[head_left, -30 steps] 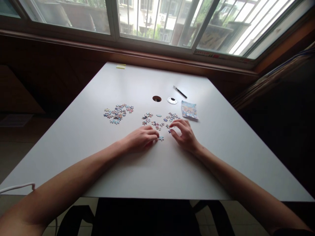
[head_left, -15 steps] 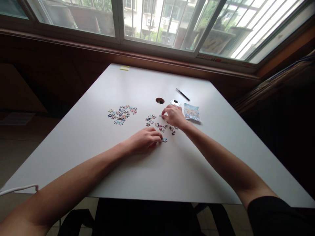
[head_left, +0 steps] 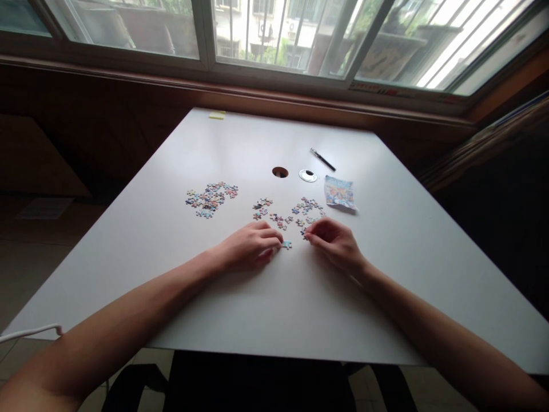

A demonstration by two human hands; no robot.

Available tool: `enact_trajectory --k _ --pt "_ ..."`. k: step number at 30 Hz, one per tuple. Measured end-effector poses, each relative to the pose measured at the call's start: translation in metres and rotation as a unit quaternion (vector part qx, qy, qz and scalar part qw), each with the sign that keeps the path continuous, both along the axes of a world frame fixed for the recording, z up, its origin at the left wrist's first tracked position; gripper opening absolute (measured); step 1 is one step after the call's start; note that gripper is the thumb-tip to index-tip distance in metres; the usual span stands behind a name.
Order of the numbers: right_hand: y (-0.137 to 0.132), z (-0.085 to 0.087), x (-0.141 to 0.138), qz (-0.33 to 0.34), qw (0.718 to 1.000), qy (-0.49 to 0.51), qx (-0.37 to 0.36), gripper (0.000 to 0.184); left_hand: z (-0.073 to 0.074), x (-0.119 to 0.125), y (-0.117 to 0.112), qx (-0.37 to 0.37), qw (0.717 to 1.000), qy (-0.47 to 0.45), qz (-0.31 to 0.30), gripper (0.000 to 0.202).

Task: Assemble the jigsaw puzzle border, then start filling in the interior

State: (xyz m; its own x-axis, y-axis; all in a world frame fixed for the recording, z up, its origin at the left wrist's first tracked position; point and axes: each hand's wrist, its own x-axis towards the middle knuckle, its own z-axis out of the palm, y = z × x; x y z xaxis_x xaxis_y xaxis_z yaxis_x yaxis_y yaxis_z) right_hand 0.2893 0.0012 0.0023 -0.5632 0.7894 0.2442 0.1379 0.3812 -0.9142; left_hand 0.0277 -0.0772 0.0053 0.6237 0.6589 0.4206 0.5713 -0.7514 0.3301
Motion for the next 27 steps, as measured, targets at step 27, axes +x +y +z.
enact_trajectory --k 27 --pt "-0.0001 0.001 -0.0025 0.071 0.979 -0.064 0.178 0.012 0.0105 -0.002 -0.003 -0.029 0.992 0.119 -0.002 0.048"
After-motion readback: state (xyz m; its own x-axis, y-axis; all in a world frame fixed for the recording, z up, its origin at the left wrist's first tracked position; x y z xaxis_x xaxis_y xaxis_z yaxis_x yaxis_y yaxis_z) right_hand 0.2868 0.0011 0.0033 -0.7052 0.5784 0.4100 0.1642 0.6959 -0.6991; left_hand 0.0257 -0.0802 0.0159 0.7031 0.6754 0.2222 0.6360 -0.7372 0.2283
